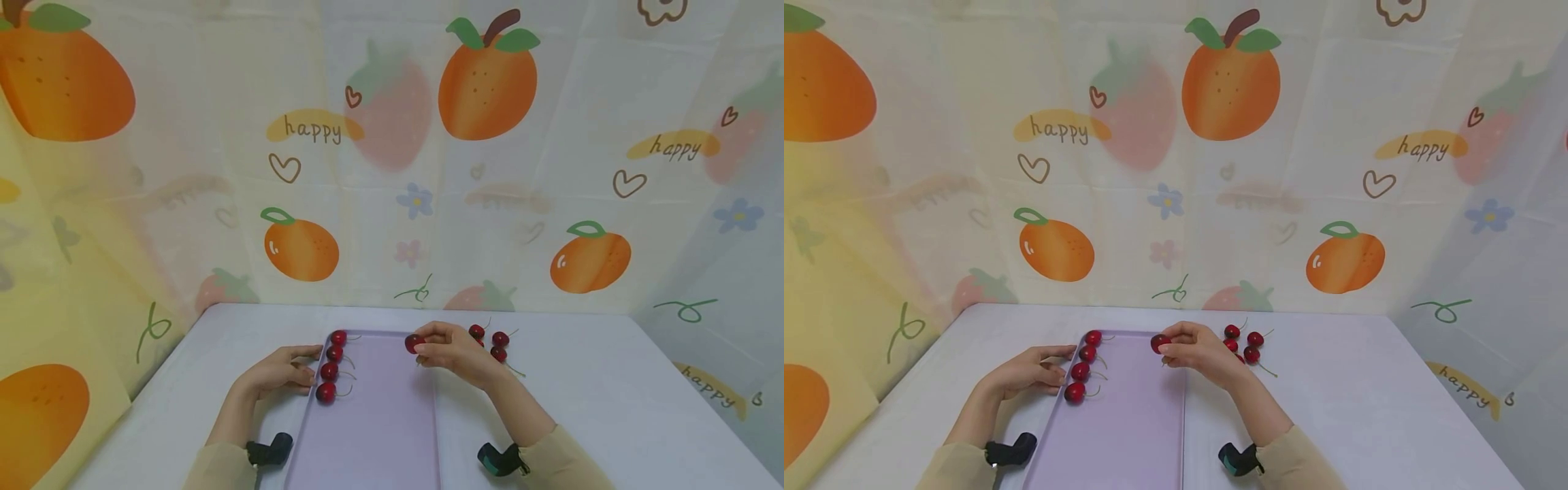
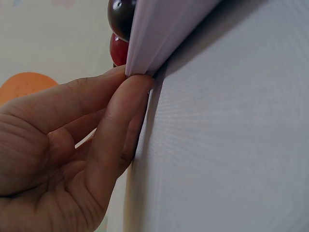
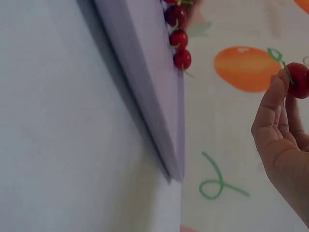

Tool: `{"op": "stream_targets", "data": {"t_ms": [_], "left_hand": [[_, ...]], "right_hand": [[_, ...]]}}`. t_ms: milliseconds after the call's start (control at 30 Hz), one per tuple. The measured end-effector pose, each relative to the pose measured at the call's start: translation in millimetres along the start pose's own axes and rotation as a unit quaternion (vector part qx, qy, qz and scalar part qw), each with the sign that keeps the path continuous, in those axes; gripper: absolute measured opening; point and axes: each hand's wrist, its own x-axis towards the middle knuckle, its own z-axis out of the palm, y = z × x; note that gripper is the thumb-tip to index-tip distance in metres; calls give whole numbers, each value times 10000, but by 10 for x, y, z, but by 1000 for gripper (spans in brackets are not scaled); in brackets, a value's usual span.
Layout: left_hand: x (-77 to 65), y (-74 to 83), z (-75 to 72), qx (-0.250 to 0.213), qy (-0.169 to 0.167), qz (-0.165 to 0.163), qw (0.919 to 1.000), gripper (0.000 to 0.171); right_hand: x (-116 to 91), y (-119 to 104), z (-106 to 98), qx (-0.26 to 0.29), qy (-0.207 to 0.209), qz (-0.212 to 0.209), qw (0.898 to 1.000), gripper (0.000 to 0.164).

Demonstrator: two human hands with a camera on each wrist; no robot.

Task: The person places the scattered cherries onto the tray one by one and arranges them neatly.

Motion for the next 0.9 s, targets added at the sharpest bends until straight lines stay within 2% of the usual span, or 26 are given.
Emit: {"op": "stream_targets", "data": {"t_ms": [333,700,900], "left_hand": [[6,-10,-11,-36,-35,75,10000,69],[10,-5,-16,-11,15,32,10000,68],[16,-6,-5,82,56,-11,10000,68]], "right_hand": [[195,22,417,-80,-132,96,9998,40],[327,-4,783,-387,146,247,9988,35],[343,32,1004,-729,60,326,9968,31]]}}
